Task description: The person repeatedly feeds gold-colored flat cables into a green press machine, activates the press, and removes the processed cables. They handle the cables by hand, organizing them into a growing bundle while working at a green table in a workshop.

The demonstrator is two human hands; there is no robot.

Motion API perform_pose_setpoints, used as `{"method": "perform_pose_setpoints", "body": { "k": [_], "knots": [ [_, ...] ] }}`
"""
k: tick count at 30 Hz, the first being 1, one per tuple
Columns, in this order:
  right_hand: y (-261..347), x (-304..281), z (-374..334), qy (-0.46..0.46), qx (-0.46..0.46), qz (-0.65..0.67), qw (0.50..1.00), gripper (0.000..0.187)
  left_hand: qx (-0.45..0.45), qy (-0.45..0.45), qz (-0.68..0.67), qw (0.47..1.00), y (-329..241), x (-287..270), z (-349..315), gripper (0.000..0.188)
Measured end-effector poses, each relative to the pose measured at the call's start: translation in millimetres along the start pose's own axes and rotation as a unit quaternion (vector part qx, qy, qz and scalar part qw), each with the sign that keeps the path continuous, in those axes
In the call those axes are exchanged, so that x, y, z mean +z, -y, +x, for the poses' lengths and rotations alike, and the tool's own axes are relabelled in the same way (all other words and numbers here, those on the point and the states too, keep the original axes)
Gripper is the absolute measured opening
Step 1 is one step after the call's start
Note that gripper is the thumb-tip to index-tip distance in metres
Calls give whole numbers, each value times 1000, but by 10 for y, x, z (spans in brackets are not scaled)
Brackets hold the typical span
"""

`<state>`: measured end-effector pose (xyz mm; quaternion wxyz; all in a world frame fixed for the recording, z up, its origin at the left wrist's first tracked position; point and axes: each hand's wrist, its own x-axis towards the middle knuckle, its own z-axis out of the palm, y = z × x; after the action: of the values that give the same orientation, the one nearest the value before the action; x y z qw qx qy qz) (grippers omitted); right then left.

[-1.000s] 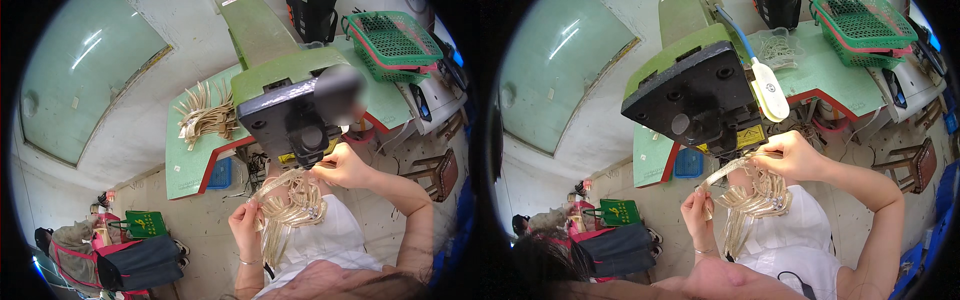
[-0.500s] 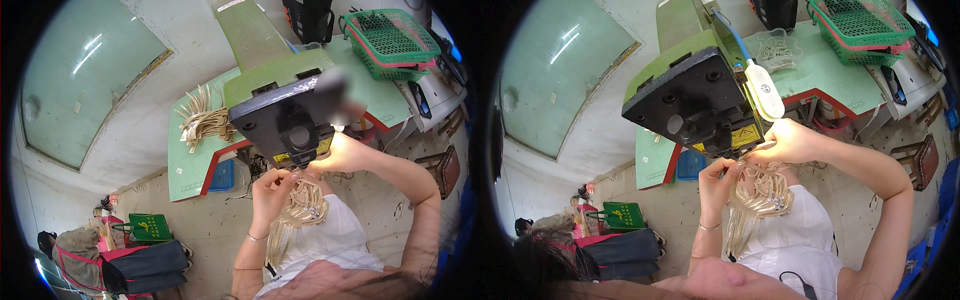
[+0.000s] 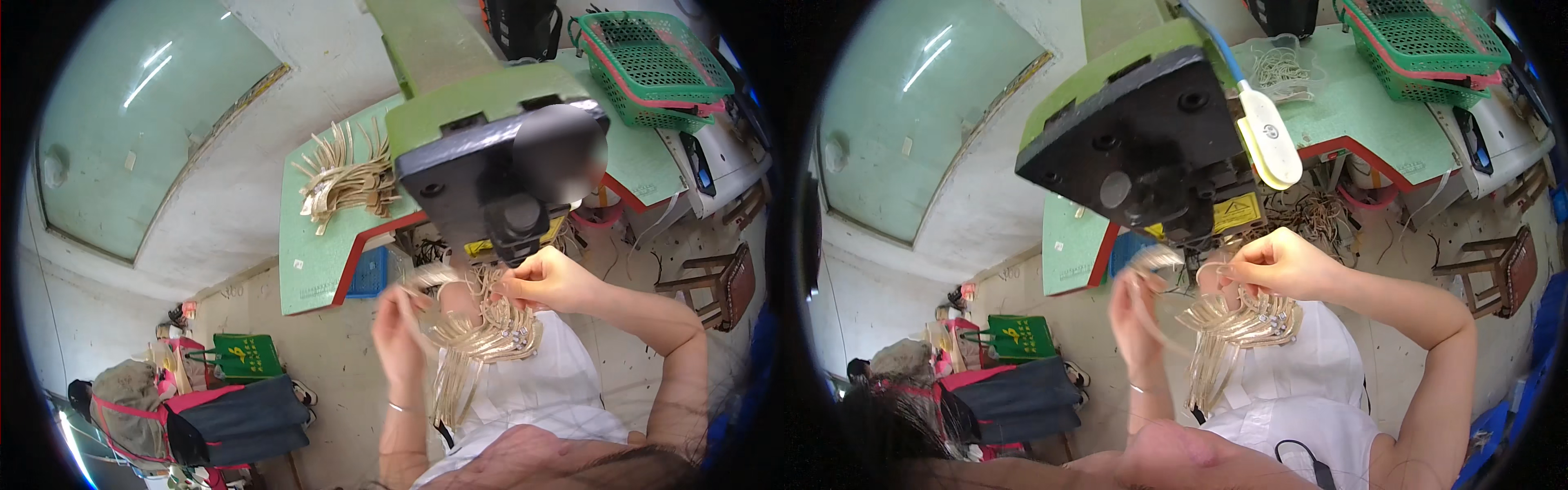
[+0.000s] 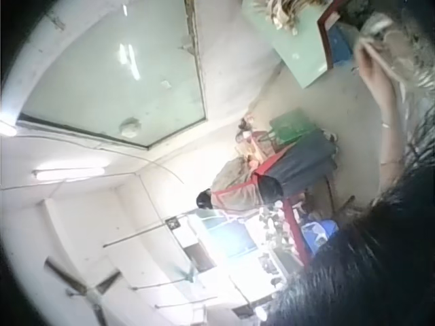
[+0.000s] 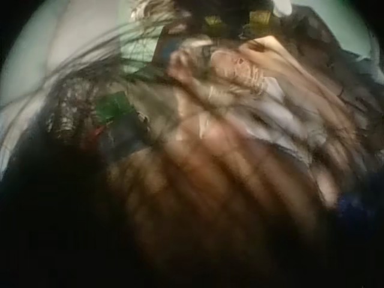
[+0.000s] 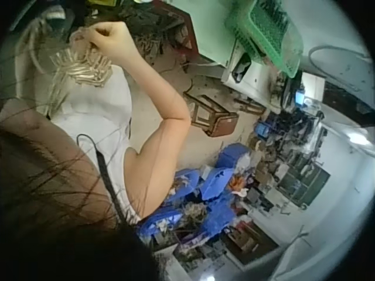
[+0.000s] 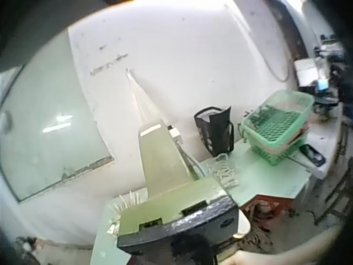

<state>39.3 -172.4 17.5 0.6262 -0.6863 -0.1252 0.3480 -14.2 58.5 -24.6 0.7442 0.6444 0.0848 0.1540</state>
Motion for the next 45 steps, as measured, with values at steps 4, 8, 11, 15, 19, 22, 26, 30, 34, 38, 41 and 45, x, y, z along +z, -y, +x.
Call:
{"method": "perform_pose_setpoints", "body": {
  "k": [4,8,11,15,19,22,26,30,34,38,41,45],
  "knots": [
    [-723,80,155,-64,-23,-72,995,23,103,-39,156,982,-454,-65,1152,32],
    [-1636,552,465,-36,-181,-326,927,18,226,-21,439,869,-357,-119,2660,41],
    [-1907,1011,668,-96,-265,-363,888,25,152,14,696,702,207,-193,3298,33],
    [-2139,1183,885,-101,-268,-386,877,23,339,-28,601,723,742,-264,3187,29],
    [-2063,1023,861,-79,-264,-274,921,18,510,-94,459,721,139,-92,2429,31],
    [-1742,859,683,-3,-179,-99,979,16,161,212,376,888,-338,-176,1325,32],
    [-1148,346,358,28,-213,-172,961,17,140,488,488,710,-437,-62,431,28],
    [-207,-223,34,148,-117,-255,948,17,14,421,296,857,-292,89,108,22],
    [611,-561,-37,140,-76,-445,881,23,-91,374,59,921,-70,367,7,30],
    [795,-840,3,139,-100,-461,871,27,-144,338,2,930,-70,699,-14,34],
    [946,-855,33,149,-94,-458,871,28,-156,318,-34,935,-101,762,-45,34],
    [771,-978,214,177,-177,-426,869,22,-110,276,12,955,-26,706,-44,33]
  ]
}}
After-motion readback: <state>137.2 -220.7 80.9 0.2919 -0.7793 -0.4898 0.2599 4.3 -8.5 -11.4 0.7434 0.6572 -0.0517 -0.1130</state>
